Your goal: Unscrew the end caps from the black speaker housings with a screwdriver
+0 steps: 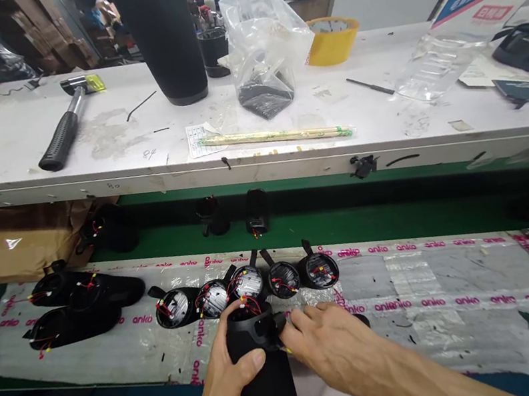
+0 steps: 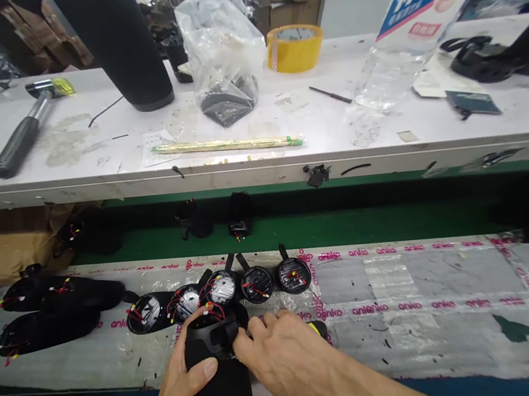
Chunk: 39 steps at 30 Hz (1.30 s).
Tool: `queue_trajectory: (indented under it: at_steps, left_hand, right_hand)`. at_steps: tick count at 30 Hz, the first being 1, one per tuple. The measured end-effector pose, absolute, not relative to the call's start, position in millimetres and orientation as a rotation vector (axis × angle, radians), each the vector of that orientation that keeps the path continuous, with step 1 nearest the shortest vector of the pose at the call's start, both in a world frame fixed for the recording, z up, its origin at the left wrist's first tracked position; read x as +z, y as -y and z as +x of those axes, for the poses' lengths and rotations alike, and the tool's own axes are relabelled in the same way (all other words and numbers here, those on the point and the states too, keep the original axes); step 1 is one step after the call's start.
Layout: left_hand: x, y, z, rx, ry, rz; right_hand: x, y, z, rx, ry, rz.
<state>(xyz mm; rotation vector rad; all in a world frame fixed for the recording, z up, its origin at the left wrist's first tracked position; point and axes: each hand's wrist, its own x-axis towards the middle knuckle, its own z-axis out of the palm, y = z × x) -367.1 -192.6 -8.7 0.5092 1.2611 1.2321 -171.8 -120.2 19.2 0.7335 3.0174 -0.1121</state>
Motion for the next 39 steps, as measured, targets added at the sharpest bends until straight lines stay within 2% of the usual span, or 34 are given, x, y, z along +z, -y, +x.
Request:
queue_trajectory:
  at_steps: [15,28,39]
  left_hand:
    - [-10,189,-364,1.213,-1.197,0.539]
    - [-13,190,-365,1.189,-1.159,0.425]
    - [-9,193,-368,1.218,-1.183,0.309]
  right_hand:
    - [8,116,-160,-0.338,-3.057,0.758]
    - [9,117,-159,-0.400,-3.073,0.774]
    - [7,143,-170,-0.458,-2.989,1.104]
